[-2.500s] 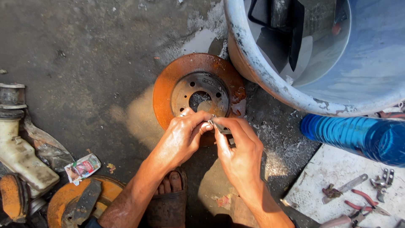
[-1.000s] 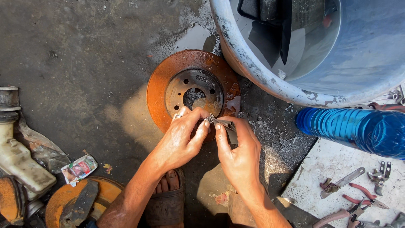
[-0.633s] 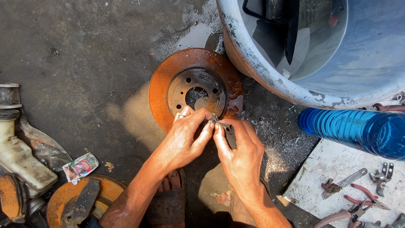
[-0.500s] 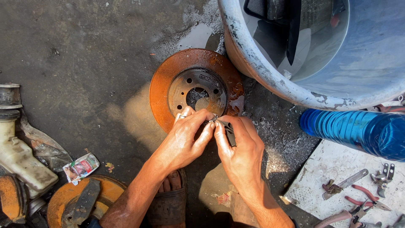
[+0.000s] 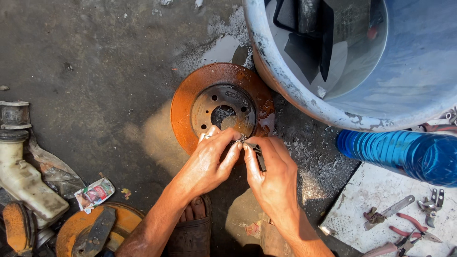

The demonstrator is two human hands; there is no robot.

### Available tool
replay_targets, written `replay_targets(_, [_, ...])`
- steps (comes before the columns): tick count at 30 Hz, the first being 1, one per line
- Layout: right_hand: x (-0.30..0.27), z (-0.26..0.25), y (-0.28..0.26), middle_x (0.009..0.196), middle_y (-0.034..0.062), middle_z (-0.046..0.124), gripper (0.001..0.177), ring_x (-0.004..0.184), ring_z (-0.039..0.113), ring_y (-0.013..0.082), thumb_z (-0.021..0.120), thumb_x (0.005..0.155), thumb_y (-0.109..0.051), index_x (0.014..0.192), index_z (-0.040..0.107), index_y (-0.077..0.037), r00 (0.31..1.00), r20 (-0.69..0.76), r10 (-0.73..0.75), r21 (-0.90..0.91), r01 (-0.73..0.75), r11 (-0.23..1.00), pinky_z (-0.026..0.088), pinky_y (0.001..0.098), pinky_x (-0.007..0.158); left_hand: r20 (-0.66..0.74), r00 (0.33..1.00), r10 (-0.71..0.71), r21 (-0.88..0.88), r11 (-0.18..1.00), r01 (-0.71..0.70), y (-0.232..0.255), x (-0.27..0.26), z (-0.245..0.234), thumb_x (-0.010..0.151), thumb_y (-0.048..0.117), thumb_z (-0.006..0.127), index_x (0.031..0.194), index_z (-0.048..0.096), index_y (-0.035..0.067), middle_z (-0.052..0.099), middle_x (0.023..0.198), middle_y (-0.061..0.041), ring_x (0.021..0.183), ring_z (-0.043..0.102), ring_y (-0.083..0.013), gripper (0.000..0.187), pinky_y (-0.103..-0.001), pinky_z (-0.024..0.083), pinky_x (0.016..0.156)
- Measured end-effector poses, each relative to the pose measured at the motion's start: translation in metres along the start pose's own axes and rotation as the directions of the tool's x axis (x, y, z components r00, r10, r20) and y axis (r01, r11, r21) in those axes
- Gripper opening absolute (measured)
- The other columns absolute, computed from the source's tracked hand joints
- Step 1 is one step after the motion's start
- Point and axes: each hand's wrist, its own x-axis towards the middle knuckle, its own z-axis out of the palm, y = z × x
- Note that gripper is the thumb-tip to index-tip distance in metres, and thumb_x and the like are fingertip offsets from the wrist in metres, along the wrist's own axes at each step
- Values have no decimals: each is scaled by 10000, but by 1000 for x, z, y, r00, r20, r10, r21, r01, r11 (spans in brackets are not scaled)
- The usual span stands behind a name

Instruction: The person retrieves a dark rectangular block from a bucket of water and uses it to scrub a small metal ring placed on a rusty brake disc. The person repeats this scrubbing action on the same ring for an extended period.

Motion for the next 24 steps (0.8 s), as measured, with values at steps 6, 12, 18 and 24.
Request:
replay_targets(6, [4, 3, 7, 981, 103, 682, 122, 920, 660, 285, 632, 1015, -131, 1100, 685, -62, 1000, -4, 28, 27, -28, 999, 516, 378, 848, 74, 995, -72, -10, 997, 73, 6, 0, -2, 1101, 282, 443, 982, 565, 115, 609, 844, -62, 798, 484, -256, 239, -433, 421, 830])
replay_targets(12, [-2, 0, 6, 1006, 96, 700, 109, 936, 672, 273, 619, 1015, -118, 1088, 685, -70, 1000, 12, 24, 18, -24, 1000, 509, 361, 877, 33, 997, -64, -6, 998, 64, 1, -4, 3, 1088, 258, 461, 992, 558, 111, 601, 844, -91, 845, 494, -280, 200, -440, 404, 815])
replay_targets(18, [1, 4, 8, 884, 93, 734, 86, 896, 749, 288, 715, 994, -154, 1011, 782, -102, 995, -97, 16, 40, -13, 999, 625, 369, 771, 45, 988, -145, -94, 984, 149, 8, -3, -4, 1062, 219, 520, 1062, 677, 115, 672, 809, -157, 921, 637, -355, 188, -456, 485, 868])
replay_targets(24, [3, -12, 1, 885, 127, 763, 143, 863, 758, 334, 718, 991, -242, 995, 788, -118, 970, 55, 238, 169, -244, 955, 600, 440, 722, -22, 978, -207, -243, 950, 195, 5, -4, -2, 1056, 180, 549, 1069, 703, 99, 711, 783, -148, 805, 618, -302, 175, -448, 515, 781])
